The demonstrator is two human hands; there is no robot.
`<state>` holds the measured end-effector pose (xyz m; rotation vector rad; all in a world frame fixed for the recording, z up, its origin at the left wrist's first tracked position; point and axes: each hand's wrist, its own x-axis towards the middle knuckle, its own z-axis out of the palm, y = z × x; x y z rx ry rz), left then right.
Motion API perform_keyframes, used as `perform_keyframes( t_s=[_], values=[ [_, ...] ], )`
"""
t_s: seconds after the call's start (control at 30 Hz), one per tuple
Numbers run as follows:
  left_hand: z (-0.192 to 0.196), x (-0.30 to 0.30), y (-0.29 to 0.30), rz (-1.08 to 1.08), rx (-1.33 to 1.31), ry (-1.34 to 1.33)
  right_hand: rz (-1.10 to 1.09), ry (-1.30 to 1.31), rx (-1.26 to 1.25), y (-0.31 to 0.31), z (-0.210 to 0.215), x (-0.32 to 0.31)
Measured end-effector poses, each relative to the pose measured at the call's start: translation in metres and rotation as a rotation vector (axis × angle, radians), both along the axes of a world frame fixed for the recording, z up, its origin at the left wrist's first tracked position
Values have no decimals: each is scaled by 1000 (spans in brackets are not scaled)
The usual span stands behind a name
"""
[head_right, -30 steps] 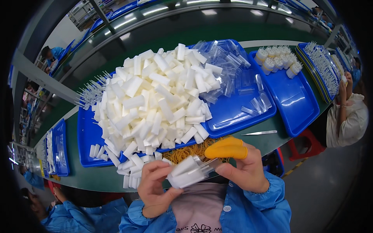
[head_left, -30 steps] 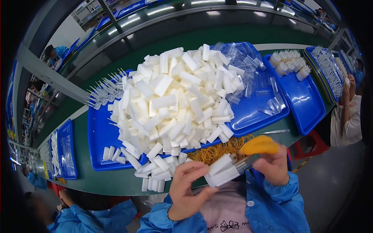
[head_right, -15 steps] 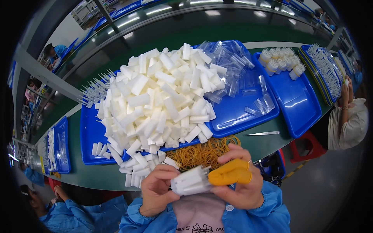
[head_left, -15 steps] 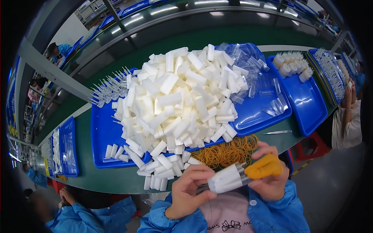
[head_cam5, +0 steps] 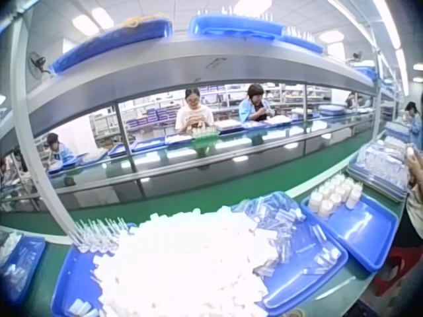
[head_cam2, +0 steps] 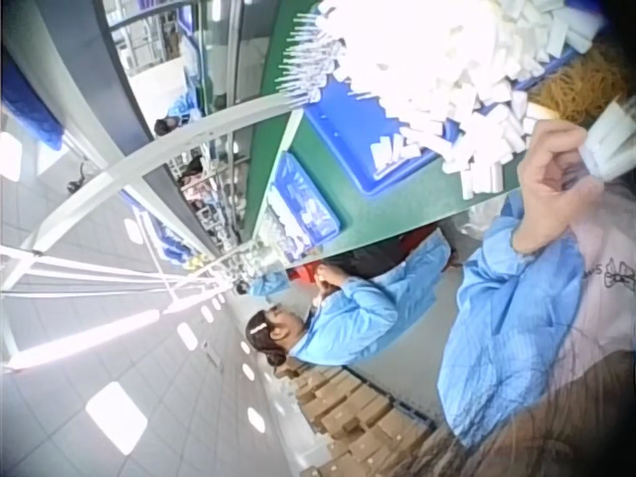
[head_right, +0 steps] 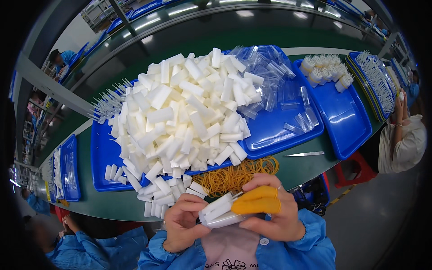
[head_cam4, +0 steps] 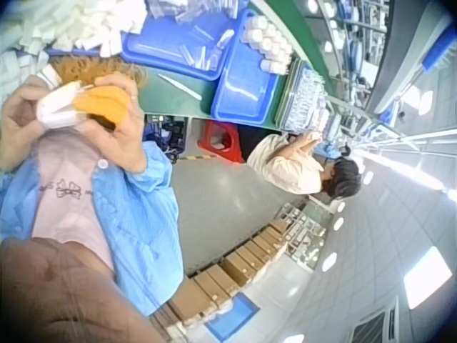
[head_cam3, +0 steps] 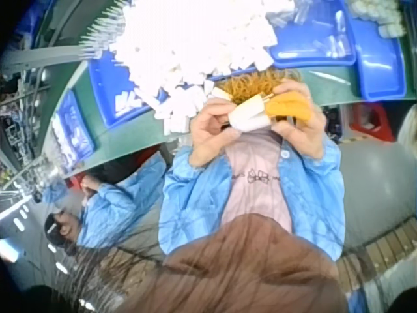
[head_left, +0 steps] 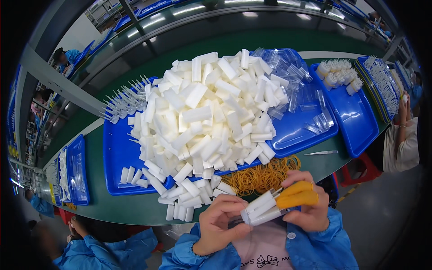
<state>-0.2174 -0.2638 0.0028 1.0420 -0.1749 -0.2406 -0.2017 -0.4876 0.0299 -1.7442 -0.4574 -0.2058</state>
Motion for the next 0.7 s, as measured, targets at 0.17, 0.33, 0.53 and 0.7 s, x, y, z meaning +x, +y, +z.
perform_keyframes(
  t_s=[0.17, 0.33, 0.53, 0.7],
  values=[
    [-6, 4, 3, 111, 92, -97, -207, 53, 30, -15, -5, 14],
    [-5, 4, 2, 138, 99, -118, -611, -252, -758, -61, -17, 69],
    [-5, 3, 1, 154, 127, -105, -552, -150, -1229, -94, -30, 107],
    [-3, 1, 0, 187, 208, -165, -521, -160, -972, -88, -34, 109]
  ],
)
